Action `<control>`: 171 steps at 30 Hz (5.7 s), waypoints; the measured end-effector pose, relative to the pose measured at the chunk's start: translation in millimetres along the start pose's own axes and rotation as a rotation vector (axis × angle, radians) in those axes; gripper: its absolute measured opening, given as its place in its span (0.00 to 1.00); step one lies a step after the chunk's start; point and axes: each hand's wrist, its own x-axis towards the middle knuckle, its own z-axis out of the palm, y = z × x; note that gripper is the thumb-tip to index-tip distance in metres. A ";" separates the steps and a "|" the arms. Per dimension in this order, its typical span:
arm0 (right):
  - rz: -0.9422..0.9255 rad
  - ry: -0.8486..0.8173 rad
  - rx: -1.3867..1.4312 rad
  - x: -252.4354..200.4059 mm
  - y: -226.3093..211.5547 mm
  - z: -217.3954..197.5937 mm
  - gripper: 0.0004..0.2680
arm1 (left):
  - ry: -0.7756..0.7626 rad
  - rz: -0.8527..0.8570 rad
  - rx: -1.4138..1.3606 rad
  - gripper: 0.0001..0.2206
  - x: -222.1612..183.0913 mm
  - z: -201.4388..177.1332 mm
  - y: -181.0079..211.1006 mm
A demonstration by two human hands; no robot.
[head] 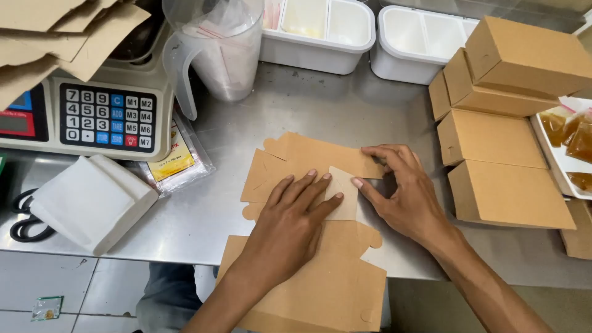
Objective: Assembling a cardboard box from a flat template by folding and tucking the edges.
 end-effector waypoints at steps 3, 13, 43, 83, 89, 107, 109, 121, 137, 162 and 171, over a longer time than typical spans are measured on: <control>-0.021 0.057 0.038 2.6 6.5 6.0 0.16 | -0.009 -0.005 -0.010 0.21 -0.1 -0.7 0.0; -0.113 0.178 0.043 -0.1 12.0 11.2 0.15 | 0.014 -0.050 -0.188 0.19 6.0 -17.8 7.9; -0.114 -0.080 0.161 -6.9 22.1 6.7 0.26 | -0.074 -0.049 -0.091 0.23 4.4 -7.3 6.9; -0.290 0.170 -0.066 -2.2 21.6 16.1 0.10 | 0.182 -0.683 -0.059 0.24 -16.3 -72.9 -9.5; -0.401 0.164 -0.090 -4.2 22.0 16.3 0.09 | 0.132 -0.755 -0.146 0.25 -15.2 -72.3 -2.2; -0.538 -0.054 0.039 21.1 -12.1 6.0 0.07 | 0.016 -0.484 -0.375 0.17 -11.8 -78.5 31.5; -0.542 -0.064 0.056 28.1 -16.1 7.7 0.08 | -0.016 -0.487 -0.387 0.15 -13.9 -81.6 26.6; -0.480 -0.235 -0.029 41.6 -26.1 26.4 0.32 | -0.042 -0.236 -0.550 0.31 0.8 -93.7 -36.6; -0.522 -0.242 0.001 47.8 -17.2 34.6 0.35 | -0.228 -0.290 -0.569 0.47 3.7 -66.3 -73.7; -0.570 -0.218 0.058 45.9 -19.0 35.2 0.34 | -0.025 -0.433 -0.476 0.26 9.2 -45.8 -68.8; -0.543 -0.226 0.058 46.0 -17.9 35.1 0.34 | 0.103 -0.446 -0.464 0.20 15.3 -40.6 -67.1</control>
